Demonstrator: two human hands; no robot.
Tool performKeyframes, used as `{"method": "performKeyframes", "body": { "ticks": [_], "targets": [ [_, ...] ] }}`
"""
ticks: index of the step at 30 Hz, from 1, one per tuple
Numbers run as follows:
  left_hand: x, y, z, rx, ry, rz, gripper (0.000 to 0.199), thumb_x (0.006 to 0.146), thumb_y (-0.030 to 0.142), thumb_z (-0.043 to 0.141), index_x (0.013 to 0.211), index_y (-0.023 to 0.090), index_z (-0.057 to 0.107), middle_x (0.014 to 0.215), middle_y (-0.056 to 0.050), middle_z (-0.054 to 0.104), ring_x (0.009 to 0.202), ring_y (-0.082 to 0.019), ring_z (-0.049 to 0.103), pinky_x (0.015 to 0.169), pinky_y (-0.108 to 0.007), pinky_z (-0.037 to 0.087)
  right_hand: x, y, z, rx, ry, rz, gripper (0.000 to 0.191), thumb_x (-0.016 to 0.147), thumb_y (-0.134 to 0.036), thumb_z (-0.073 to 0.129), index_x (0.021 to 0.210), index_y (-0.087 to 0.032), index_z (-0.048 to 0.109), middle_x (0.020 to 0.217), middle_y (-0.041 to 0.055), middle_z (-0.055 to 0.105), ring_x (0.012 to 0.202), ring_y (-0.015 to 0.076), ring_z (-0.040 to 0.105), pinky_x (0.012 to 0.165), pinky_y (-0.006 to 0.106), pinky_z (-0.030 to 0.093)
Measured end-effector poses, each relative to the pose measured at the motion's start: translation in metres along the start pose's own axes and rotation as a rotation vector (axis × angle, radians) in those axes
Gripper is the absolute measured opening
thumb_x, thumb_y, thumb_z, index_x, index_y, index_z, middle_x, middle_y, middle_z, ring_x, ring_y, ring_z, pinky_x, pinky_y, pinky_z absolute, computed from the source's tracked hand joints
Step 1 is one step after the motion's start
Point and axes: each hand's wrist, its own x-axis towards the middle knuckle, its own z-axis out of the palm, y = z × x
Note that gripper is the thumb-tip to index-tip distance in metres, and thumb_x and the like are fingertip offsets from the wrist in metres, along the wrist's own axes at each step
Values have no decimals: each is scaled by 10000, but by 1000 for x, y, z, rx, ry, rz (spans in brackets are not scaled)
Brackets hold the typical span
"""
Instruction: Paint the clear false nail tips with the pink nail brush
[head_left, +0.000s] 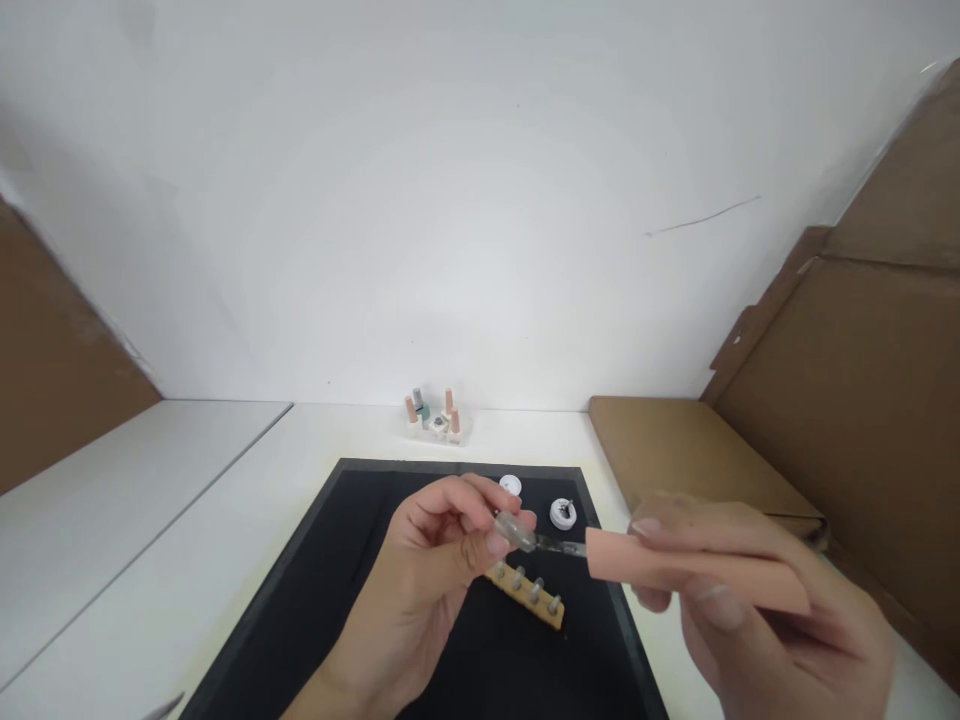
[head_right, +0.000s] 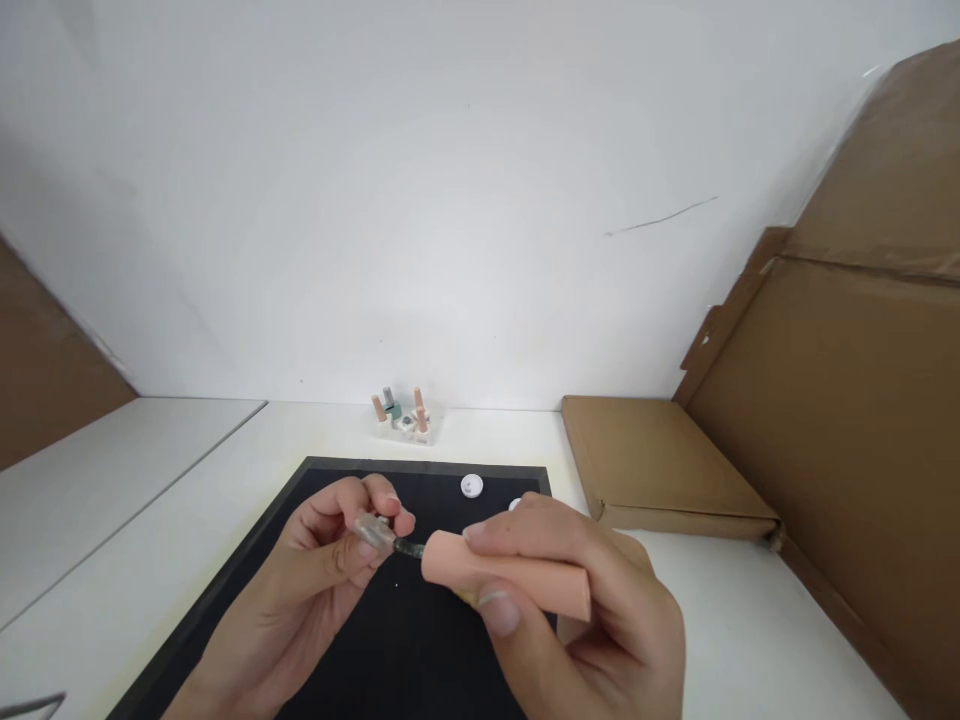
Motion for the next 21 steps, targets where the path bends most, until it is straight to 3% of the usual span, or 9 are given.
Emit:
{"method": "performKeyframes", "body": {
  "ticks": [4,9,15,19,21],
  "targets": [
    [4,0,-6,-13,-59,-12,193,623,108,922,585,184,749,762,27,757,720,-109,742,689,-138,564,1,0,1,70,-8,-5,139,911,-345,669,895,-258,776,712,23,744,513,144,638,417,241,510],
    [8,-1,-11,-28,-46,-22,168,620,113,930,683,201,801,777,22,802,746,-98,757,691,-94,563,-4,1,-6,23,89,33,154,913,-359,668,891,-275,795,788,20,770,656,164,707,451,213,533],
    [8,0,-8,58,-34,-59,163,636,162,926,772,186,838,839,-28,828,786,-122,761,705,-114,570,2,-1,-18,93,87,-17,148,927,-295,655,980,-308,793,756,-4,748,483,130,637,424,239,515],
    [0,-1,2,157,9,-83,172,660,224,917,810,181,844,875,-51,823,810,-135,751,723,-142,566,11,-7,-33,123,76,-63,157,933,-272,652,1000,-309,789,605,-27,696,494,140,629,453,255,496],
    [-4,-4,5,214,8,-83,168,687,258,902,825,181,843,886,-54,812,819,-140,740,742,-167,561,14,-12,-40,154,99,-56,146,923,-231,666,942,-302,792,633,-29,710,514,133,634,479,261,501]
  ]
}}
